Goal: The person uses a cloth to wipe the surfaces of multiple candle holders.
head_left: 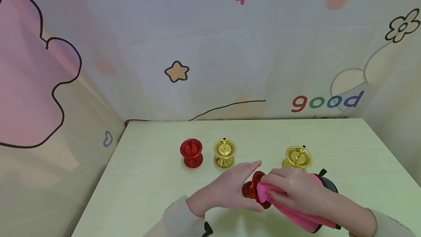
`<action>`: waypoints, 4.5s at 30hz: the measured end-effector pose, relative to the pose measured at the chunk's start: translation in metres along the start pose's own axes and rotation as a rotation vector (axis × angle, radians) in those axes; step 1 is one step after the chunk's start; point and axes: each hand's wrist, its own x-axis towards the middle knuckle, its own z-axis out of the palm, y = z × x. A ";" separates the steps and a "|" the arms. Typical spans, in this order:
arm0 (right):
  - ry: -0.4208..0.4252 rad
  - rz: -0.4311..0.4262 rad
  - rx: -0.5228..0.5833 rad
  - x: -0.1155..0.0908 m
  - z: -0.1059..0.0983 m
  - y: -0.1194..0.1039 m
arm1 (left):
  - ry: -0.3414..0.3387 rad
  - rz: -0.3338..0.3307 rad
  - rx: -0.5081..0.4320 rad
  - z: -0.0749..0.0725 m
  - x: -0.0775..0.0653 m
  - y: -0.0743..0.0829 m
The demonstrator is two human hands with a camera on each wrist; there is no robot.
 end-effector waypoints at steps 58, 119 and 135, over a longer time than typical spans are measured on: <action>-0.030 0.558 0.642 0.004 0.008 0.013 | 0.967 0.232 0.176 0.040 -0.001 0.001; 0.061 0.603 0.735 0.004 -0.002 0.016 | 0.631 0.238 0.143 0.017 -0.005 0.012; -0.023 0.710 0.743 -0.007 0.028 0.026 | 0.488 -0.009 -0.013 0.058 -0.005 -0.003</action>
